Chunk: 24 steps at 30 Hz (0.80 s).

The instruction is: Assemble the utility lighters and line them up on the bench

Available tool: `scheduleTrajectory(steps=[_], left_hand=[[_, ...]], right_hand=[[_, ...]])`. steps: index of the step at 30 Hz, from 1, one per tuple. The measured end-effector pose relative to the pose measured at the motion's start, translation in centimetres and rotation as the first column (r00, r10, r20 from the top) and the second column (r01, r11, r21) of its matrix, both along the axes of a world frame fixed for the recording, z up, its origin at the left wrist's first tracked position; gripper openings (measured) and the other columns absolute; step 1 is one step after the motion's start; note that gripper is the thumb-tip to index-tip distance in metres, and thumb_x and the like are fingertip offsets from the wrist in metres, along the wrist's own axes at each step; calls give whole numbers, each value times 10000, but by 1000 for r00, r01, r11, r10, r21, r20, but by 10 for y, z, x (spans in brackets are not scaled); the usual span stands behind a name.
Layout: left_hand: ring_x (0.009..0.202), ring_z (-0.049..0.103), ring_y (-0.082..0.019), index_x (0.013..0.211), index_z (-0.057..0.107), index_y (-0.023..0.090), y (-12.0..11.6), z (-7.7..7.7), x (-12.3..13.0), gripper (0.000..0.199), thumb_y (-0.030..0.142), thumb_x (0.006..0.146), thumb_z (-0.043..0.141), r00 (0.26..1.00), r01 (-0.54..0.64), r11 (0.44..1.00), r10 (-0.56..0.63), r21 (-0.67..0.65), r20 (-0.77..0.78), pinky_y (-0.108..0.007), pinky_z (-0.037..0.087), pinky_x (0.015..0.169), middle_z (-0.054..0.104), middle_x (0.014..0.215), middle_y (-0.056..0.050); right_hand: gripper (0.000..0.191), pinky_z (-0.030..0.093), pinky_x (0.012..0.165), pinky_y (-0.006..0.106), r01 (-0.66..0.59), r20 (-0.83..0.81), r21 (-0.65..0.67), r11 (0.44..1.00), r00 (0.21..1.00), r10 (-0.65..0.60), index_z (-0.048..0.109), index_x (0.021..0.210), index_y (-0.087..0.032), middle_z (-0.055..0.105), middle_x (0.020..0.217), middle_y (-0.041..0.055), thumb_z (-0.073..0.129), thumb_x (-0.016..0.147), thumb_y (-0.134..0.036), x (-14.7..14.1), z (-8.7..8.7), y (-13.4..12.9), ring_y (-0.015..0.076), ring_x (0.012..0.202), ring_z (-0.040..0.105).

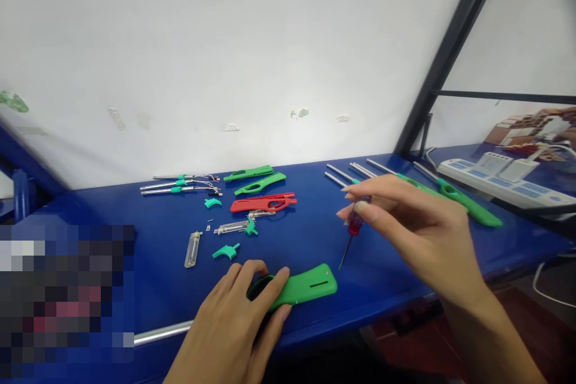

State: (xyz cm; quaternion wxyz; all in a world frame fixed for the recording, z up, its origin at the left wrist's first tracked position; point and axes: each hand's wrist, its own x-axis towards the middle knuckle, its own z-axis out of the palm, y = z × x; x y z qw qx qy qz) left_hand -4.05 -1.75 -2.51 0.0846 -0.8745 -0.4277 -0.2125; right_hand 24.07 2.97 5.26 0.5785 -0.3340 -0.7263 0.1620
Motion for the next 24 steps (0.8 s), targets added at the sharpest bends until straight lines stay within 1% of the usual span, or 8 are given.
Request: scheduleTrajectory(steps=[4,7,10,17,19,24], left_hand=[[1050,723,-280,1491,622,299,0,-3,0,405,335,1101,519,1000,-6,1000,6,4,7,-517,654,972,663,1252,-96],[1053,718,-272,1496,612,298,0,-3,1,405,333,1104,516,1000,-5,1000,5,-3,12,-519,647,986,657,1257,-92],[1070,713,-266,1507,598,309,-1,-2,1,407,338,1109,516,1000,-5,1000,6,-14,8,-506,640,1002,658,1269,-87],[1070,720,-277,1496,601,300,-1,0,0,397,333,1112,509,1000,1,1000,-1,7,1,-523,653,981,661,1256,-94],[1064,721,-279,1490,606,291,0,-1,1,394,323,1108,513,1000,2,1000,-2,14,4,-530,656,976,661,1253,-100],[1045,724,-285,1492,600,284,1,-2,2,401,311,1099,524,1000,6,1000,-6,16,7,-544,663,954,660,1247,-107]], right_hand=[[163,593,710,281,-17,58,-4,1000,998,17,822,1118,-315,804,919,-6,760,1009,-211,-4,-1,2,160,833,748],[140,584,712,289,-18,48,-4,1000,999,18,825,1099,-308,796,887,-2,763,1007,-223,-7,-1,4,171,851,734],[144,584,704,292,-27,37,-7,1000,999,28,827,1106,-308,793,899,-1,764,1006,-225,-9,-3,5,170,840,731],[204,635,694,303,-83,34,-30,996,996,84,829,1145,-328,789,1024,13,756,1005,-199,-10,-6,8,178,850,769],[220,646,702,299,-84,44,-21,996,995,85,832,1150,-328,790,1017,15,754,1003,-183,-10,-5,7,178,856,776],[214,665,687,293,-153,-6,-52,987,988,153,839,1094,-319,805,1095,14,804,953,-162,-13,-5,7,168,807,776]])
